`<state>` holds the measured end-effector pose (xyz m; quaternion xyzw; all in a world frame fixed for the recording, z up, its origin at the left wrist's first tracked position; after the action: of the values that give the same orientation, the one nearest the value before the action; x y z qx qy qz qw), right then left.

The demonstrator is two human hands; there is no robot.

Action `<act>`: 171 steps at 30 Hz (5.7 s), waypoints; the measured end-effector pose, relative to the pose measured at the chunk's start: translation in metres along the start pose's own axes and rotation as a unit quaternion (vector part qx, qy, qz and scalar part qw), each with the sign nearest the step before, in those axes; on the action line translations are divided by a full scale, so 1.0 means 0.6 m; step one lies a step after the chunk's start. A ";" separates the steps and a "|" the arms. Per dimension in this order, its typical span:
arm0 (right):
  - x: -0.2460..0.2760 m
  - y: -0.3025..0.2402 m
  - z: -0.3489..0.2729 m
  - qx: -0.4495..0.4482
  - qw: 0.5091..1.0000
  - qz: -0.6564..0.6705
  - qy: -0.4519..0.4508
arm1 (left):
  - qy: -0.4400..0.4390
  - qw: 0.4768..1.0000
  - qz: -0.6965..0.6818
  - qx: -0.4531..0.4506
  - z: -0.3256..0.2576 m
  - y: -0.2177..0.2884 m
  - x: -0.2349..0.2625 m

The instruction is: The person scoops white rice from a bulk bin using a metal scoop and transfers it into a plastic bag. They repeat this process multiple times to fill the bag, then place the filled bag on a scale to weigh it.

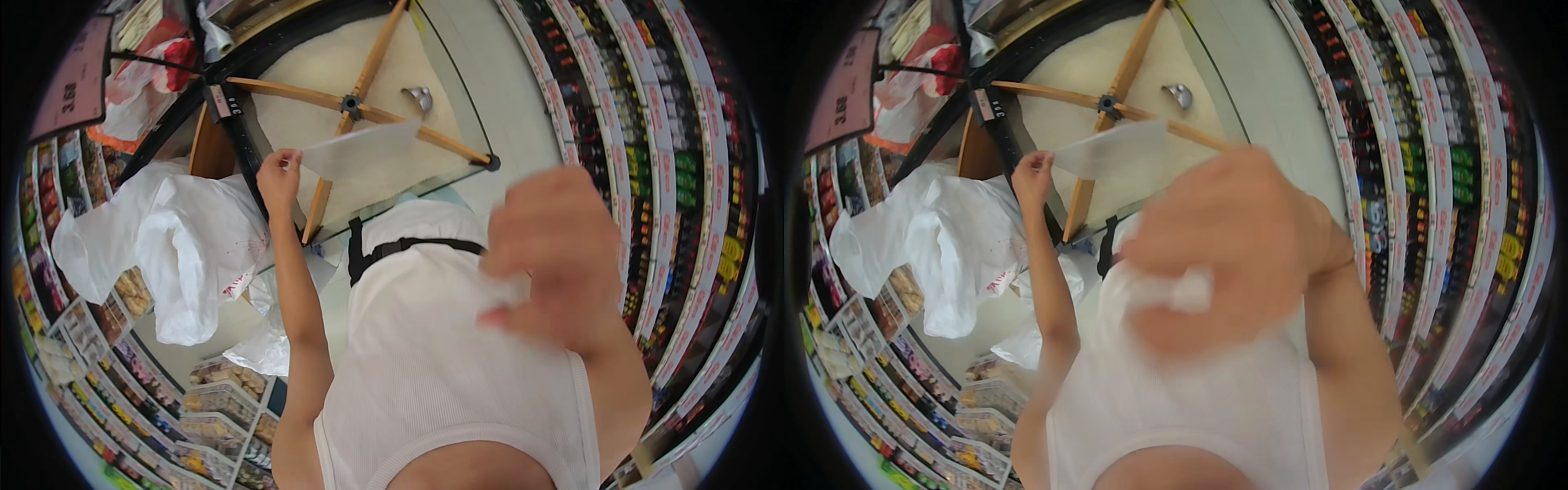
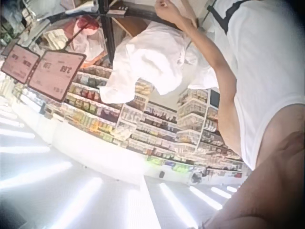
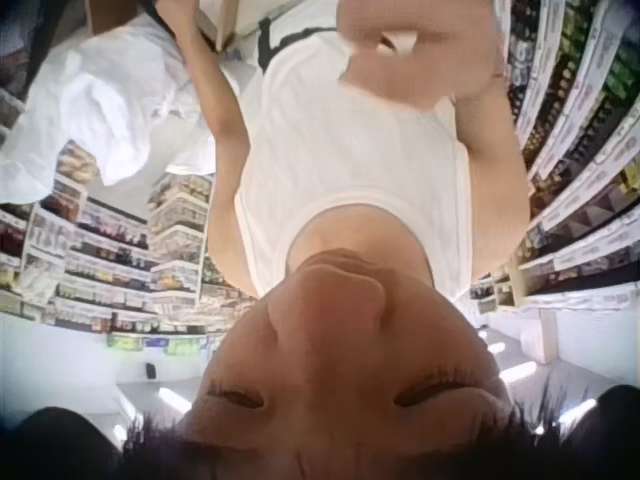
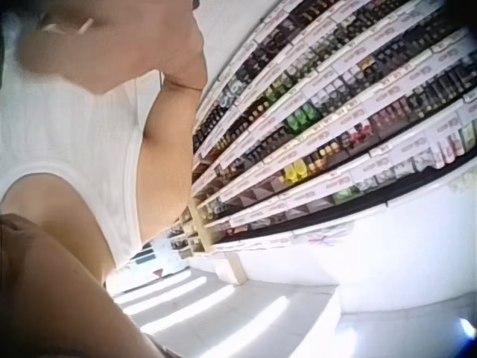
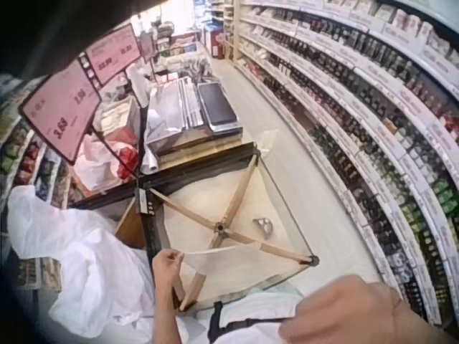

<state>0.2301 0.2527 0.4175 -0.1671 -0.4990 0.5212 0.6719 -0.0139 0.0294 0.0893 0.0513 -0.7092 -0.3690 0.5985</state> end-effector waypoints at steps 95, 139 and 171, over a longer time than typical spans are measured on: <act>-0.259 0.648 -0.279 -0.496 0.743 0.338 0.297 | -0.121 0.913 -0.365 0.137 -0.042 -0.085 -0.172; -0.258 0.457 -0.015 -0.427 0.710 0.498 0.257 | 0.064 0.992 -0.096 0.042 -0.015 0.134 0.046; -0.231 0.480 -0.070 -0.513 0.558 0.639 0.131 | 0.169 0.965 0.057 -0.192 -0.065 0.241 0.021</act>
<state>0.1175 0.2605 0.1152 -0.8251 -0.3511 0.4421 0.0214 0.0704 0.1096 0.1848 -0.0430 -0.5152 -0.4494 0.7286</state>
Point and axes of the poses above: each hand's wrist, its own z-axis towards the middle knuckle, its own x-axis out of the back of the hand, y = z × x, the point moved 3 cm from there along z, towards the middle knuckle, and after that the axes turned 8 degrees about z, right-handed, at the moved point
